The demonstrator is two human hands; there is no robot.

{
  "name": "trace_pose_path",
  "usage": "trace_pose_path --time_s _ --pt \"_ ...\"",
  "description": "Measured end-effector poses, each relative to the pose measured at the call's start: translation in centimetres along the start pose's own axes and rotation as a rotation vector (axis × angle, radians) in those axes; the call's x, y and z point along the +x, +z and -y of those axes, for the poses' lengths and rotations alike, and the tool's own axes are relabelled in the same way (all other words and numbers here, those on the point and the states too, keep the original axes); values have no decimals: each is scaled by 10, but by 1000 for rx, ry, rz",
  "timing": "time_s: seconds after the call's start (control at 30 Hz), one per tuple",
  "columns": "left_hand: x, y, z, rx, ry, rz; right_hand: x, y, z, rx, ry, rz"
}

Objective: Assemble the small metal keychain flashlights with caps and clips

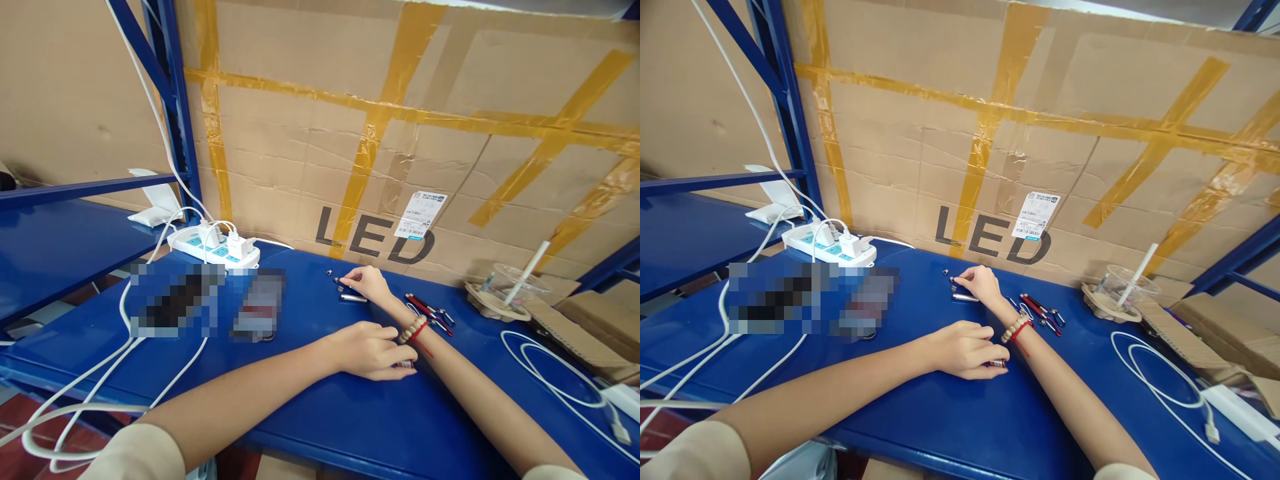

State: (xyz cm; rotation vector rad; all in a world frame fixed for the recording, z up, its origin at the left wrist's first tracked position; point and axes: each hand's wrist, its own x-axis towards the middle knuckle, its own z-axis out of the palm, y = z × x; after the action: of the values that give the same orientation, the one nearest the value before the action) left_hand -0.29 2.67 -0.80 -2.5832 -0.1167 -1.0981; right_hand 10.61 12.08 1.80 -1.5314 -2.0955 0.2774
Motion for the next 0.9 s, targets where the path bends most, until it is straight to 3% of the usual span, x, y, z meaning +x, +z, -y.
trace_pose_path --time_s 0.3,0.47,0.63,0.77,0.9 --pt "2 0 -2 -1 -69 -25 -44 -25 -15 186 11 -195" --pt "1 0 -4 -8 -293 21 -82 -34 -25 493 162 -113" --pt "1 1 -5 12 -407 2 -99 -37 -25 715 347 -18" --pt "2 0 -5 -2 -457 91 -101 -36 -25 728 345 9" --pt "5 -4 -4 -104 -615 239 -103 -34 -24 672 277 9"
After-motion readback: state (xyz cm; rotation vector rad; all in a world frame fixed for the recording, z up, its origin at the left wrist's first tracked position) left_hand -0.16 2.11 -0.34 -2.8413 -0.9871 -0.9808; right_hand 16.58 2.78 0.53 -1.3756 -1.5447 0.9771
